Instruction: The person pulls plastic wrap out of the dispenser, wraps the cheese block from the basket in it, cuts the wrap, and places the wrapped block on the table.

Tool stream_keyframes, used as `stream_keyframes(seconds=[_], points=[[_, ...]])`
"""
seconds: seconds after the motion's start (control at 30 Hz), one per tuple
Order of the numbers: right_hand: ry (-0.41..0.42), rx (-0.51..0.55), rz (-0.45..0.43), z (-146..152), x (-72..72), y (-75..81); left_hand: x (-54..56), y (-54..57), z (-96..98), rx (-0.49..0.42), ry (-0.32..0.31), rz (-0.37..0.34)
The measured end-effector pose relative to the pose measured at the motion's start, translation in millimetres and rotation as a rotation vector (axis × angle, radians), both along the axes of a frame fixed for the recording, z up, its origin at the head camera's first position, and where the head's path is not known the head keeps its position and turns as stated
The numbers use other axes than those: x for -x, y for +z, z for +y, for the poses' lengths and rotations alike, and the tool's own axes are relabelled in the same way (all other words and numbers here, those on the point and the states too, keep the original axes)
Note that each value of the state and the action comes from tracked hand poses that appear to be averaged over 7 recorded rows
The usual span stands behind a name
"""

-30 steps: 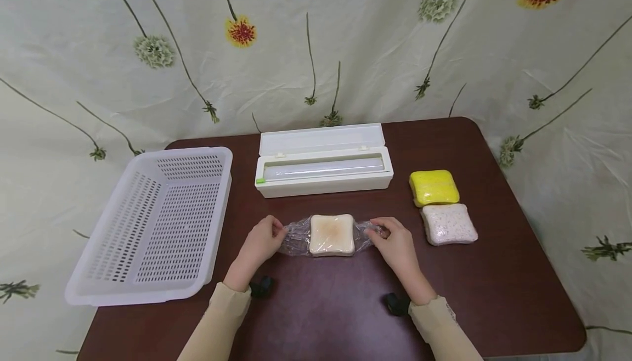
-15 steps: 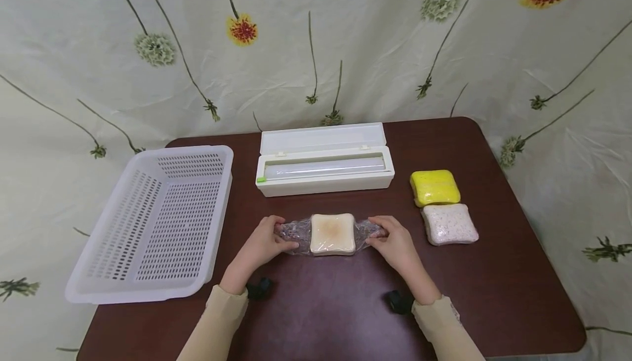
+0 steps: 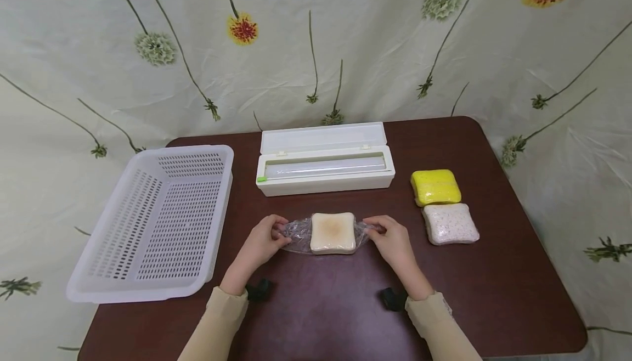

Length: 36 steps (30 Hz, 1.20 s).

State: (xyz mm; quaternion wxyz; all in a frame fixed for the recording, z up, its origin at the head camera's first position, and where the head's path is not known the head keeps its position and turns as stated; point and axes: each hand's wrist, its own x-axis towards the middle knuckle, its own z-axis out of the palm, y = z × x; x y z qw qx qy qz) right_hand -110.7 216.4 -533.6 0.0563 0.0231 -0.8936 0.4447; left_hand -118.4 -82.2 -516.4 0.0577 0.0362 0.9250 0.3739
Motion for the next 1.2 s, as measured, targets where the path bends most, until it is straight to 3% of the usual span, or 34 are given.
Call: stream_keyframes(seconds=[0.2, 0.57, 0.87, 1.2], points=[[-0.029, 0.046, -0.023, -7.7, 1.7, 0.6, -0.5, -0.1, 1.6, -0.003, 0.009, 0.022], [-0.051, 0.115, -0.093, -16.4, 5.2, 4.1, -3.0, -2.9, 1.7, 0.017, 0.019, 0.169], [-0.080, 0.154, -0.082, -23.2, 6.6, 5.0, -5.1, -1.1, 3.5, 0.002, 0.026, 0.148], [-0.079, 0.213, -0.054, -44.1, 3.5, 4.5, -5.8, 2.0, 8.1, -0.023, -0.006, 0.201]])
